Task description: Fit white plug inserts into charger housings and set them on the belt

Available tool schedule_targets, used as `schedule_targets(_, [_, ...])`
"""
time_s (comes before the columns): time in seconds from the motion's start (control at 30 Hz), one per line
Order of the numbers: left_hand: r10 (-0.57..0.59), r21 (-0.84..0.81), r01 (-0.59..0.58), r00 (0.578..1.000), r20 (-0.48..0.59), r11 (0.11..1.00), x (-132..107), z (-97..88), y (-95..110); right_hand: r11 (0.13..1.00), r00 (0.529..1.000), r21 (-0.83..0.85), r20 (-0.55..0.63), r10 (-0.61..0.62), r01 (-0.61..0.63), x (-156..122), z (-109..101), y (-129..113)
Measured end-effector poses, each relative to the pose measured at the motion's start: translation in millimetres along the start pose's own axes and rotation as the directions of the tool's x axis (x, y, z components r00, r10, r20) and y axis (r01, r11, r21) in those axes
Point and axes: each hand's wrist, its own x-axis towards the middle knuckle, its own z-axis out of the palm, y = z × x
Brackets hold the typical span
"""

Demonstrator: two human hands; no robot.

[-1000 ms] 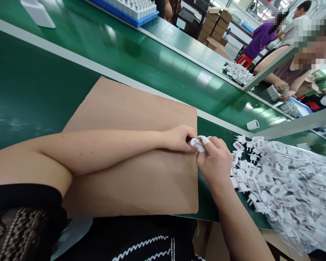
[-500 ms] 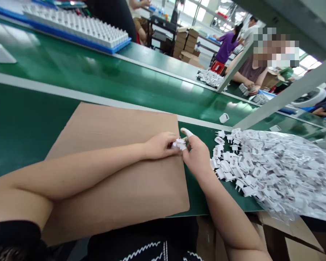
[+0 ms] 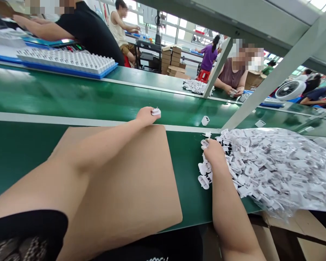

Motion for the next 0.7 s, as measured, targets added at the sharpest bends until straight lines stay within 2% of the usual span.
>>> schedule_targets(0.13, [-0.178,0.052,0.177,0.984,0.010,0.983,26,-1.6,-8,0.993,0.998,0.117,-0.068,0.005,0.004,-1,1,-2])
schedule_targets(0.2, [-0.318,0.067,0.315,0.948,0.028,0.947,32,-2.9,-7,0.984,0.993,0.176,-0.115,0.013,0.007,-2,-1,-5])
schedule_targets(0.27, [-0.416,0.082,0.419,0.908,-0.053,0.904,34,-3.2,-1,0.970,0.989,0.242,-0.148,0.015,0.022,-4,-4,-8])
schedule_targets(0.33, [-0.372,0.072,0.401,0.893,-0.255,0.913,37,-0.3,9,0.939,0.989,0.344,-0.144,0.029,0.022,-6,-6,-12])
schedule_targets(0.4, [-0.183,0.068,0.229,0.895,-0.407,0.971,40,8.4,24,0.866,0.994,0.500,-0.099,0.051,0.005,-9,-7,-16])
schedule_targets(0.43, [-0.056,0.081,0.098,0.909,-0.413,0.992,44,15.4,33,0.803,0.996,0.595,-0.070,0.054,-0.002,-11,-7,-18])
schedule_targets(0.47, [0.072,0.093,-0.041,0.932,-0.356,0.995,48,24.2,43,0.725,0.998,0.689,-0.040,0.046,-0.005,-12,-6,-20])
schedule_targets(0.5, [0.190,0.094,-0.171,0.948,-0.254,0.981,52,34.7,54,0.637,1.000,0.771,-0.009,0.029,-0.011,-13,-6,-22])
schedule_targets(0.53, [0.296,0.080,-0.287,0.947,-0.127,0.954,57,46.4,65,0.547,1.000,0.837,0.020,0.003,-0.019,-14,-6,-23])
schedule_targets(0.6, [0.450,0.036,-0.457,0.884,0.127,0.888,67,71.4,89,0.383,0.996,0.923,0.067,-0.052,-0.042,-15,-6,-25])
schedule_targets(0.7, [0.545,-0.008,-0.585,0.751,0.372,0.811,74,103.7,123,0.209,0.989,0.975,0.100,-0.109,-0.076,-16,-10,-28])
